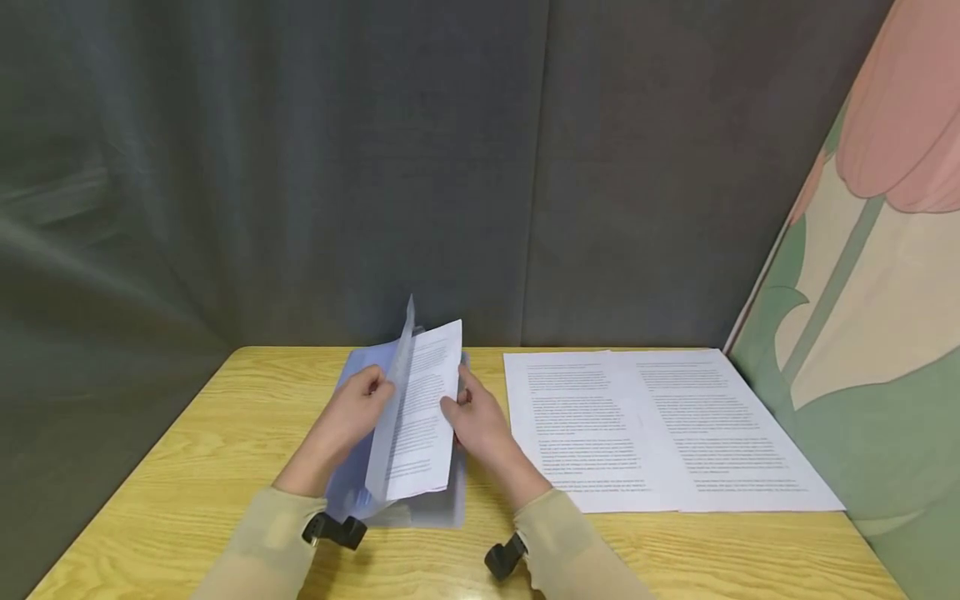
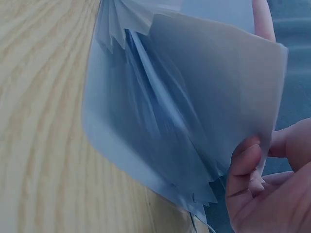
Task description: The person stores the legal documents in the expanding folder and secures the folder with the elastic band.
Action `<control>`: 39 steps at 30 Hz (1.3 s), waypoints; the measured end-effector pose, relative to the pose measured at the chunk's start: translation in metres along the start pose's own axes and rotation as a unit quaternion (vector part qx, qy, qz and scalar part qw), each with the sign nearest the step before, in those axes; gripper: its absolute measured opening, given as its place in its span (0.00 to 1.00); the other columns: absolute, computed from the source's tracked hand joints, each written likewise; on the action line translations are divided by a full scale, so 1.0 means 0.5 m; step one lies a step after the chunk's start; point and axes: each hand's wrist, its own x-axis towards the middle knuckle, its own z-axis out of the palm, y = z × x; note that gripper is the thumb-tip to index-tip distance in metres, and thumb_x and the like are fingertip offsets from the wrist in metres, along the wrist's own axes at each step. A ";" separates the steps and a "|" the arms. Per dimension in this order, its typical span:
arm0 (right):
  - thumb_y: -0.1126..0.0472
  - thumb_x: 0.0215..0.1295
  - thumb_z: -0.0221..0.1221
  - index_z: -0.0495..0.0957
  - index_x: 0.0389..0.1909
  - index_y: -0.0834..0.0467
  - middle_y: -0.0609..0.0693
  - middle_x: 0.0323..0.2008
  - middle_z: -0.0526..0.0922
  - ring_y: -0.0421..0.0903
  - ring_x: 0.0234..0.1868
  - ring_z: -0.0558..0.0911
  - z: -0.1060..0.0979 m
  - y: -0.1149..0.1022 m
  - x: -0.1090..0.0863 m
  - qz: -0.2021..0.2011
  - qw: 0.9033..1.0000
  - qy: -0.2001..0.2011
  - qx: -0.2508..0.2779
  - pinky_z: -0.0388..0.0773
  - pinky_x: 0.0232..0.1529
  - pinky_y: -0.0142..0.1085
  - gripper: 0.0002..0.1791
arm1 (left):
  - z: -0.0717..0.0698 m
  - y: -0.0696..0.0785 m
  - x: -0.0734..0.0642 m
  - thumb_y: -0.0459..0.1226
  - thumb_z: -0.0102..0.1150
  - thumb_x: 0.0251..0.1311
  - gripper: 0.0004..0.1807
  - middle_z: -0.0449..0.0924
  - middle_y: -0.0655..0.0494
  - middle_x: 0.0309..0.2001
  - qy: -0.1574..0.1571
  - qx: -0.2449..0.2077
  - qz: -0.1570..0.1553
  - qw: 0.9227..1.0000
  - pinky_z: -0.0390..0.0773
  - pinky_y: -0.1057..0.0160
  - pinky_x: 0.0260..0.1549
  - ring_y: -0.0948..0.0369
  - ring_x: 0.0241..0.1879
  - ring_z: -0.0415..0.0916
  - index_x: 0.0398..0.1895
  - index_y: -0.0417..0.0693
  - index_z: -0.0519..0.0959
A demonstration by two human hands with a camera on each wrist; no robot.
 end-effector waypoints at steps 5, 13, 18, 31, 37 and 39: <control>0.56 0.83 0.59 0.62 0.86 0.57 0.55 0.50 0.77 0.45 0.28 0.76 0.005 0.007 0.002 -0.002 1.000 -0.009 0.007 0.74 0.27 0.36 0.36 | 0.001 0.001 0.000 0.35 0.50 0.71 0.11 0.63 0.55 0.23 0.005 0.002 0.005 1.000 0.65 0.57 0.27 0.56 0.25 0.63 0.28 0.49 0.67; 0.55 0.84 0.59 0.67 0.84 0.55 0.56 0.48 0.77 0.45 0.28 0.75 0.012 0.015 0.006 -0.012 1.000 -0.027 -0.010 0.72 0.24 0.36 0.32 | -0.001 0.011 -0.004 0.35 0.49 0.71 0.10 0.63 0.54 0.24 0.004 0.002 0.003 1.000 0.64 0.57 0.27 0.55 0.25 0.64 0.28 0.48 0.67; 0.54 0.84 0.60 0.69 0.83 0.54 0.54 0.47 0.77 0.45 0.33 0.75 0.010 0.017 0.006 -0.035 0.998 -0.016 -0.054 0.74 0.30 0.38 0.32 | -0.002 0.014 -0.005 0.35 0.49 0.71 0.10 0.63 0.54 0.24 0.002 0.003 0.002 1.000 0.64 0.57 0.27 0.55 0.26 0.64 0.29 0.48 0.67; 0.53 0.81 0.63 0.77 0.77 0.56 0.58 0.52 0.81 0.52 0.46 0.87 0.018 0.021 -0.004 -0.139 0.958 0.067 -0.243 0.81 0.42 0.46 0.28 | -0.003 0.016 -0.009 0.34 0.49 0.72 0.09 0.64 0.53 0.25 -0.005 -0.005 0.003 1.000 0.65 0.57 0.27 0.55 0.26 0.65 0.30 0.48 0.68; 0.55 0.79 0.65 0.80 0.73 0.60 0.58 0.52 0.82 0.51 0.44 0.87 0.019 0.015 -0.008 -0.148 0.954 0.080 -0.248 0.82 0.43 0.47 0.26 | -0.004 0.017 -0.010 0.34 0.48 0.73 0.09 0.65 0.52 0.26 -0.008 -0.009 -0.002 1.000 0.65 0.57 0.27 0.55 0.26 0.65 0.31 0.47 0.69; 0.55 0.79 0.65 0.80 0.73 0.61 0.57 0.52 0.83 0.51 0.44 0.87 0.019 0.015 -0.007 -0.142 0.955 0.075 -0.249 0.81 0.43 0.47 0.27 | -0.004 0.019 -0.011 0.35 0.48 0.74 0.10 0.65 0.52 0.26 -0.008 -0.011 -0.005 1.000 0.65 0.58 0.27 0.55 0.26 0.65 0.31 0.47 0.69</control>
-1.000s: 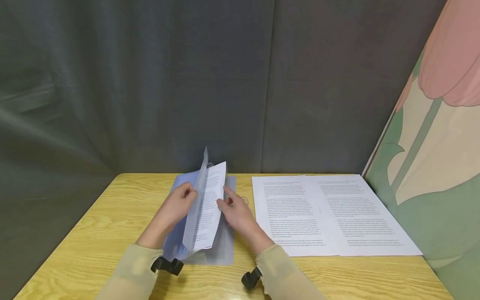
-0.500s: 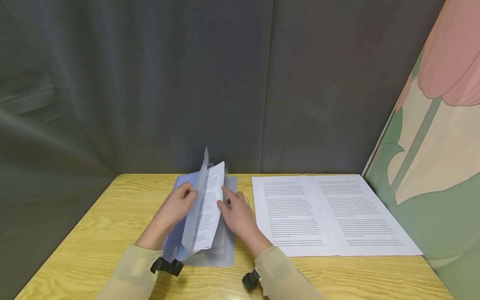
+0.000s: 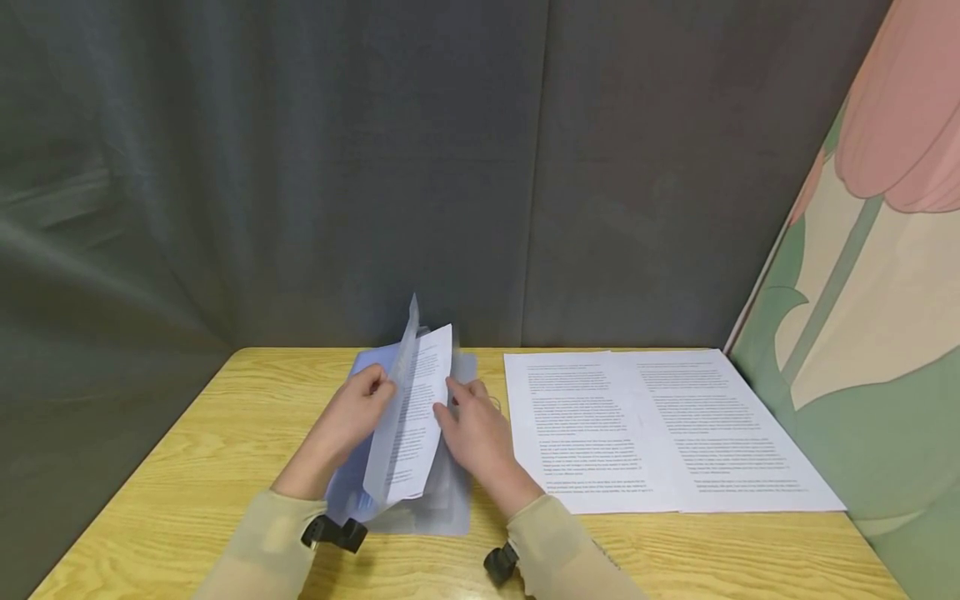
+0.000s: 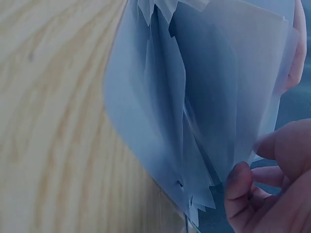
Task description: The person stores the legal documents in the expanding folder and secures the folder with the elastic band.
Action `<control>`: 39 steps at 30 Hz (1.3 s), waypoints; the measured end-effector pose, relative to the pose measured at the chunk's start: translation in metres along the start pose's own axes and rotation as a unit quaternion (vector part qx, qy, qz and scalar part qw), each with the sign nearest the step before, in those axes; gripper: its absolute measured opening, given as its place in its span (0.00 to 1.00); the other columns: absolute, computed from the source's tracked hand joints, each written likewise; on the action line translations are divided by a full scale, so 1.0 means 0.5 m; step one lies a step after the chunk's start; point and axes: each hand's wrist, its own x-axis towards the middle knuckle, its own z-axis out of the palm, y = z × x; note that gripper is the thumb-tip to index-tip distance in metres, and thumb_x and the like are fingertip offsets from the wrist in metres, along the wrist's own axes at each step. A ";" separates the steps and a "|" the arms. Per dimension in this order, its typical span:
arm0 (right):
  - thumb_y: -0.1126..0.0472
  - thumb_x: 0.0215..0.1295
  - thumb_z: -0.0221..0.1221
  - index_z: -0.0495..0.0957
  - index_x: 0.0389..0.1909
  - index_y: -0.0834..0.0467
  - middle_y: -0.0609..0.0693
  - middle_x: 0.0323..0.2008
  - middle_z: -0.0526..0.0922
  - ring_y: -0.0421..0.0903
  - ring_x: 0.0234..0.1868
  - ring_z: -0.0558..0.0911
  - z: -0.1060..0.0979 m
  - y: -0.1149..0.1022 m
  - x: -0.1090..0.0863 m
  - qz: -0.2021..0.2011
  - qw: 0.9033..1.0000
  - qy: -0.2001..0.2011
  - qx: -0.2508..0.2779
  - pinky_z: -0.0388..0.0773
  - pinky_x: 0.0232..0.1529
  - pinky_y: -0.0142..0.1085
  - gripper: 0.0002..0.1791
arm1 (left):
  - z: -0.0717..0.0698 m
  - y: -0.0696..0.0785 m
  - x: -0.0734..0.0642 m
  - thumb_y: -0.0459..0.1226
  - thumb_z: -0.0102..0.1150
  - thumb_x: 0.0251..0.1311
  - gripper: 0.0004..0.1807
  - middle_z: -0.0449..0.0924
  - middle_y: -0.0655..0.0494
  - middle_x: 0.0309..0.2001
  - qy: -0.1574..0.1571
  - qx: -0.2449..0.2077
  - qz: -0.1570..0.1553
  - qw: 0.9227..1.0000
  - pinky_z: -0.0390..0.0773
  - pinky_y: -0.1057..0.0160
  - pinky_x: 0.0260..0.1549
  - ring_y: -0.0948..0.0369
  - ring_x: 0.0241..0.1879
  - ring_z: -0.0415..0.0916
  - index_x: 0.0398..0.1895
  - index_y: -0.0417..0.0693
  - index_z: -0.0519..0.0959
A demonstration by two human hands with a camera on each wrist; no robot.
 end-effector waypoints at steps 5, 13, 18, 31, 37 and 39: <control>0.55 0.81 0.63 0.78 0.74 0.63 0.55 0.49 0.83 0.49 0.44 0.83 -0.001 0.006 0.005 0.011 0.999 -0.025 0.026 0.80 0.44 0.44 0.27 | 0.000 0.003 0.000 0.35 0.49 0.75 0.10 0.64 0.52 0.26 -0.003 0.000 -0.001 1.000 0.65 0.58 0.27 0.55 0.26 0.65 0.31 0.47 0.68; 0.52 0.83 0.61 0.76 0.77 0.62 0.50 0.47 0.80 0.46 0.43 0.78 -0.007 0.006 0.009 0.033 0.995 -0.060 0.070 0.78 0.42 0.41 0.28 | -0.005 0.008 -0.002 0.35 0.49 0.74 0.11 0.64 0.52 0.26 -0.004 -0.006 0.009 1.000 0.64 0.58 0.27 0.55 0.25 0.64 0.30 0.47 0.67; 0.50 0.84 0.60 0.75 0.79 0.58 0.50 0.47 0.80 0.45 0.41 0.77 -0.011 0.005 0.008 0.027 0.995 -0.054 0.080 0.76 0.42 0.42 0.29 | -0.011 0.009 -0.004 0.34 0.48 0.74 0.10 0.61 0.53 0.26 -0.002 -0.045 -0.001 0.999 0.62 0.59 0.26 0.57 0.25 0.60 0.30 0.47 0.66; 0.50 0.84 0.61 0.72 0.81 0.55 0.50 0.51 0.82 0.46 0.40 0.79 -0.040 0.009 0.007 0.019 0.996 0.018 0.090 0.77 0.45 0.44 0.31 | -0.019 -0.001 -0.004 0.34 0.44 0.76 0.10 0.59 0.52 0.30 0.005 -0.175 -0.043 0.984 0.60 0.58 0.33 0.55 0.31 0.59 0.32 0.47 0.63; 0.47 0.84 0.60 0.70 0.82 0.56 0.50 0.51 0.81 0.47 0.44 0.79 -0.077 0.027 0.006 0.035 0.997 0.014 0.061 0.76 0.42 0.43 0.33 | -0.035 -0.001 -0.003 0.36 0.45 0.78 0.10 0.59 0.52 0.33 0.010 -0.236 -0.064 0.970 0.62 0.55 0.37 0.54 0.36 0.60 0.34 0.47 0.64; 0.46 0.84 0.60 0.69 0.82 0.57 0.51 0.51 0.81 0.48 0.45 0.80 -0.092 0.034 0.004 0.038 0.998 0.015 0.051 0.76 0.41 0.43 0.34 | -0.039 -0.001 -0.002 0.37 0.45 0.78 0.09 0.61 0.52 0.35 0.008 -0.246 -0.070 0.967 0.63 0.54 0.39 0.54 0.38 0.62 0.36 0.47 0.65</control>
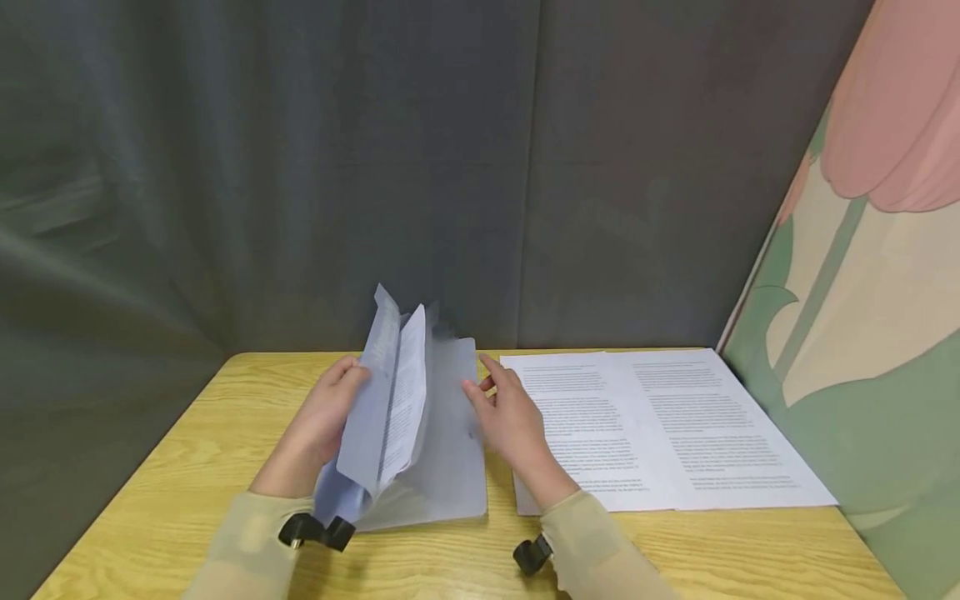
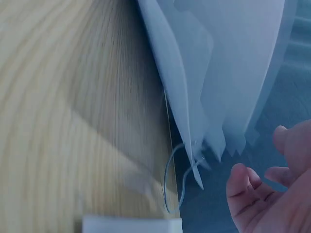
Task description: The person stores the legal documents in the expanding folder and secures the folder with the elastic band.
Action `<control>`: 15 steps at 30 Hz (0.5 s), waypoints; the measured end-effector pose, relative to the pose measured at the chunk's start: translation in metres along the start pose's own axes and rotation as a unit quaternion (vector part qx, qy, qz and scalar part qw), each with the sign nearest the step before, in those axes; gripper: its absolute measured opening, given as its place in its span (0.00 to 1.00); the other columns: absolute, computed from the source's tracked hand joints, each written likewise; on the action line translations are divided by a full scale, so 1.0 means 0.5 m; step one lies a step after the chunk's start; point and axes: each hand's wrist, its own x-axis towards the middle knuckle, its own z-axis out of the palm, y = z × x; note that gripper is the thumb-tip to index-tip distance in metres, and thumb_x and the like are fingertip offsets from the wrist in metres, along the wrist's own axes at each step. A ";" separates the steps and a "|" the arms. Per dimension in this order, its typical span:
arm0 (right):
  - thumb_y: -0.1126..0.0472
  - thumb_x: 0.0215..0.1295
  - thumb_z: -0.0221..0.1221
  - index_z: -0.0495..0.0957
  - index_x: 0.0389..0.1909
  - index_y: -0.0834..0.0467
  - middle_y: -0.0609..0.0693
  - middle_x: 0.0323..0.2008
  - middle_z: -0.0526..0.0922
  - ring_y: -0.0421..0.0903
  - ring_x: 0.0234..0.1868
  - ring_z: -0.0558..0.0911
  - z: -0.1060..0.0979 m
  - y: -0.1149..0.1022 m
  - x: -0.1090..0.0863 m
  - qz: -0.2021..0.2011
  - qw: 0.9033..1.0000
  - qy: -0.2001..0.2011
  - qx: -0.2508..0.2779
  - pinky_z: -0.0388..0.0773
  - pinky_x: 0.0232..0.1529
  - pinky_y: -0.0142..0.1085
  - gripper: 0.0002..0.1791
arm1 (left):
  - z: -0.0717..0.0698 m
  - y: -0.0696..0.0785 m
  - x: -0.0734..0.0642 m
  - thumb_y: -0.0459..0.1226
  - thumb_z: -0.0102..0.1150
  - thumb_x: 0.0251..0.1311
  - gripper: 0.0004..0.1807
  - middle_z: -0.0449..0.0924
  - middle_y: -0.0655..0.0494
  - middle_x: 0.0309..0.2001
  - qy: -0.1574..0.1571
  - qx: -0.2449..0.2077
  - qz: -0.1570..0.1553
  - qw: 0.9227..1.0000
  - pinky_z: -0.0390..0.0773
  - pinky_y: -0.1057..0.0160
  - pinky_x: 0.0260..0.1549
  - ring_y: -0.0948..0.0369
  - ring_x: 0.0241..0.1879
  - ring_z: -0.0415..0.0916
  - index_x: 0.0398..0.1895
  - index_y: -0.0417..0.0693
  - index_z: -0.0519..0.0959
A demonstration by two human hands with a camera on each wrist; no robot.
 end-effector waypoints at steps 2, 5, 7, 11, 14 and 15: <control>0.46 0.85 0.59 0.68 0.83 0.57 0.51 0.51 0.81 0.49 0.46 0.81 -0.015 0.004 -0.002 0.004 1.000 -0.002 -0.010 0.76 0.40 0.43 0.34 | -0.003 0.000 0.001 0.37 0.45 0.78 0.08 0.63 0.51 0.37 -0.002 -0.011 -0.006 1.000 0.65 0.54 0.41 0.53 0.40 0.64 0.37 0.46 0.66; 0.47 0.85 0.60 0.67 0.83 0.59 0.52 0.51 0.81 0.50 0.48 0.81 -0.036 0.012 -0.006 0.006 1.000 0.002 -0.028 0.76 0.41 0.43 0.35 | -0.005 -0.001 0.003 0.37 0.44 0.78 0.07 0.66 0.50 0.39 -0.004 -0.027 -0.012 1.000 0.69 0.54 0.42 0.53 0.42 0.67 0.39 0.45 0.68; 0.47 0.85 0.60 0.67 0.83 0.59 0.52 0.51 0.81 0.50 0.48 0.80 -0.049 0.021 -0.008 0.010 0.999 0.003 -0.043 0.75 0.43 0.43 0.35 | -0.006 -0.002 0.004 0.37 0.44 0.79 0.07 0.69 0.49 0.41 -0.004 -0.036 -0.013 0.999 0.71 0.54 0.43 0.53 0.43 0.69 0.41 0.44 0.70; 0.47 0.84 0.61 0.66 0.83 0.60 0.54 0.52 0.81 0.51 0.49 0.80 -0.081 0.045 -0.017 0.021 0.997 0.008 -0.076 0.75 0.44 0.44 0.36 | -0.006 -0.001 0.005 0.38 0.43 0.80 0.09 0.72 0.48 0.45 -0.005 -0.045 -0.016 0.999 0.72 0.54 0.45 0.53 0.45 0.71 0.46 0.42 0.72; 0.46 0.84 0.61 0.66 0.83 0.62 0.55 0.53 0.81 0.53 0.51 0.80 -0.109 0.065 -0.026 0.029 0.994 0.009 -0.101 0.75 0.44 0.44 0.37 | -0.006 0.000 0.004 0.38 0.42 0.80 0.09 0.72 0.47 0.46 -0.004 -0.045 -0.016 0.999 0.72 0.53 0.46 0.53 0.47 0.71 0.47 0.42 0.72; 0.46 0.83 0.61 0.65 0.83 0.62 0.56 0.53 0.81 0.53 0.51 0.80 -0.118 0.071 -0.029 0.032 0.994 0.009 -0.109 0.75 0.43 0.45 0.38 | -0.007 0.000 0.004 0.38 0.42 0.80 0.09 0.71 0.47 0.46 -0.003 -0.045 -0.017 0.999 0.71 0.53 0.46 0.53 0.47 0.71 0.46 0.42 0.71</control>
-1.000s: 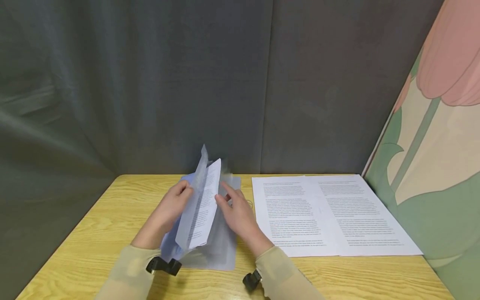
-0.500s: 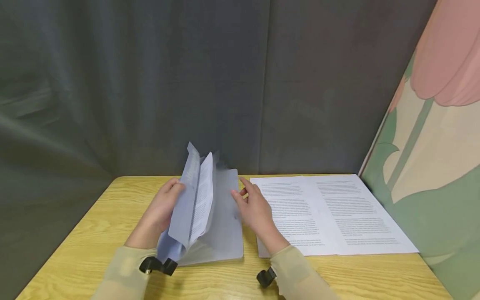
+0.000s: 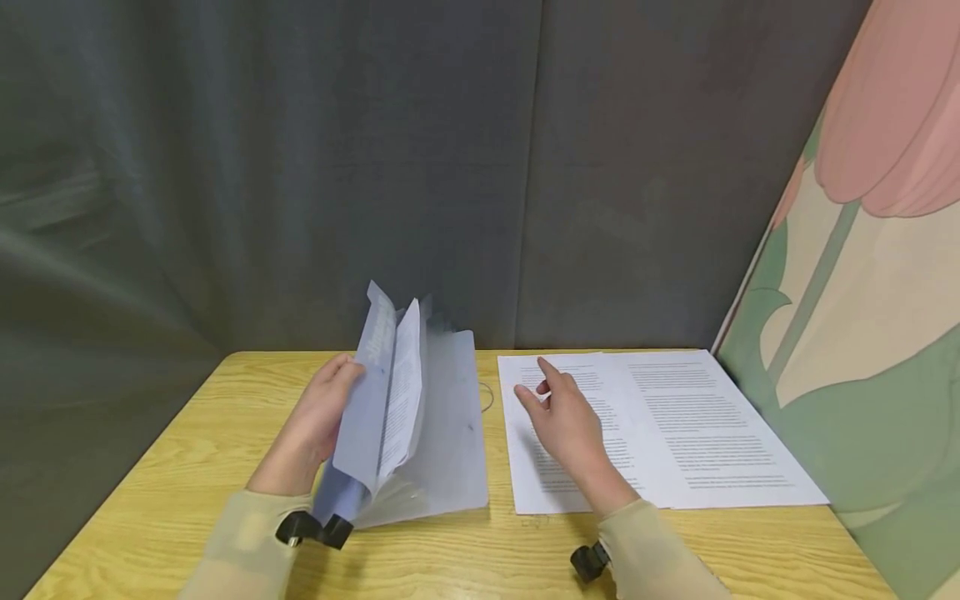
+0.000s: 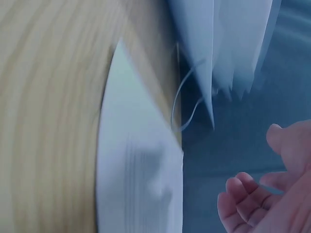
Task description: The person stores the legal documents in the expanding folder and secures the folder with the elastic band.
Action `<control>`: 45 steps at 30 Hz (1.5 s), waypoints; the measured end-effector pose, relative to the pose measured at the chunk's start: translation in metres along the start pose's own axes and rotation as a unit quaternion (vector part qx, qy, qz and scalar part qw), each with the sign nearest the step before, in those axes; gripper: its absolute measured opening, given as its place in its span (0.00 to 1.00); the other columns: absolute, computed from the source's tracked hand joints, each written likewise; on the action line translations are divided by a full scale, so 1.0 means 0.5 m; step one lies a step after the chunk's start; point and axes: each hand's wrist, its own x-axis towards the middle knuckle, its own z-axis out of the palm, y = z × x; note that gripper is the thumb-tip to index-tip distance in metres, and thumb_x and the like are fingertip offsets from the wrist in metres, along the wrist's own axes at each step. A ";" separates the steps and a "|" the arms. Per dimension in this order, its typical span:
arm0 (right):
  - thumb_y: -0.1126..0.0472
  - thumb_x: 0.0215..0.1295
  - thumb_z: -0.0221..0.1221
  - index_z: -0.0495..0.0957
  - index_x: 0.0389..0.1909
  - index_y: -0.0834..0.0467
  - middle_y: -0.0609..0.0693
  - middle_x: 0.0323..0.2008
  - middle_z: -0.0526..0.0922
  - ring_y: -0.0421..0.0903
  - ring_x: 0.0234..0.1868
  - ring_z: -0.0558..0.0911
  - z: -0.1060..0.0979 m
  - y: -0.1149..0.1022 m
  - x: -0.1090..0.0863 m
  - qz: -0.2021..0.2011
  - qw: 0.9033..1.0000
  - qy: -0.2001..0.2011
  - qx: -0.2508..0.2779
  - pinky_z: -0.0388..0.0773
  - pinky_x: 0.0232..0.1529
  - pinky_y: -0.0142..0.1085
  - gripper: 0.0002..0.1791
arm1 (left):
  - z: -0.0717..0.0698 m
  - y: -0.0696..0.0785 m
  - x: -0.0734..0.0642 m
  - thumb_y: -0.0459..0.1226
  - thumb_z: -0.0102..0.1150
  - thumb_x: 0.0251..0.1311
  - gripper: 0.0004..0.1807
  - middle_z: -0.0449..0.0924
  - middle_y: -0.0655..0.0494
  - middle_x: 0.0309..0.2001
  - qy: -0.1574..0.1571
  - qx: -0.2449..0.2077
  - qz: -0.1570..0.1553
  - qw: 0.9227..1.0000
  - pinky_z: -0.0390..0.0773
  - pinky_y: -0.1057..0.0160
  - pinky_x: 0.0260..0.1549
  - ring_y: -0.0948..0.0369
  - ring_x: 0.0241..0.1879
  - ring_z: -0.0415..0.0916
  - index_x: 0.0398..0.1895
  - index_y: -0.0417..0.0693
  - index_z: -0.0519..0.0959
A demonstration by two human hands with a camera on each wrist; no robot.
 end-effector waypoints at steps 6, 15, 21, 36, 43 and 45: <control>0.42 0.82 0.61 0.61 0.84 0.67 0.63 0.56 0.80 0.60 0.57 0.81 -0.040 0.045 -0.012 0.017 0.999 -0.001 -0.040 0.79 0.48 0.53 0.44 | -0.002 0.002 -0.002 0.37 0.43 0.79 0.07 0.70 0.49 0.41 0.001 -0.007 0.004 1.000 0.71 0.55 0.43 0.54 0.43 0.70 0.41 0.44 0.69; 0.40 0.81 0.62 0.54 0.84 0.72 0.74 0.65 0.74 0.71 0.63 0.78 -0.094 0.109 -0.026 0.046 0.995 -0.010 -0.087 0.78 0.55 0.65 0.50 | 0.000 0.002 -0.003 0.37 0.42 0.79 0.08 0.67 0.50 0.40 -0.005 -0.006 0.010 1.000 0.69 0.55 0.43 0.54 0.42 0.68 0.39 0.45 0.67; 0.37 0.79 0.62 0.53 0.83 0.75 0.80 0.68 0.68 0.79 0.67 0.71 -0.115 0.149 -0.031 0.067 0.991 -0.012 -0.114 0.72 0.63 0.71 0.54 | 0.001 0.002 -0.003 0.37 0.43 0.79 0.07 0.69 0.49 0.43 -0.002 -0.004 0.006 1.000 0.71 0.55 0.44 0.53 0.44 0.70 0.40 0.44 0.69; 0.37 0.76 0.65 0.58 0.77 0.82 0.87 0.66 0.65 0.83 0.64 0.71 -0.126 0.203 -0.030 0.098 0.980 -0.050 -0.164 0.72 0.62 0.72 0.56 | 0.003 0.004 -0.003 0.38 0.42 0.79 0.08 0.70 0.46 0.47 -0.003 0.003 0.000 1.000 0.68 0.52 0.49 0.50 0.50 0.69 0.43 0.43 0.70; 0.38 0.73 0.68 0.58 0.76 0.82 0.88 0.66 0.65 0.84 0.65 0.71 -0.116 0.208 -0.029 0.110 0.974 -0.085 -0.178 0.72 0.63 0.72 0.57 | 0.002 0.009 -0.006 0.38 0.43 0.79 0.08 0.68 0.48 0.45 -0.003 0.006 -0.001 1.000 0.66 0.51 0.48 0.50 0.50 0.67 0.41 0.45 0.68; 0.38 0.71 0.69 0.58 0.76 0.82 0.88 0.66 0.65 0.84 0.65 0.71 -0.115 0.208 -0.029 0.108 0.974 -0.087 -0.181 0.72 0.62 0.73 0.58 | 0.002 0.010 -0.006 0.38 0.43 0.79 0.08 0.68 0.47 0.46 -0.004 0.006 -0.001 1.000 0.66 0.51 0.49 0.50 0.51 0.67 0.41 0.45 0.68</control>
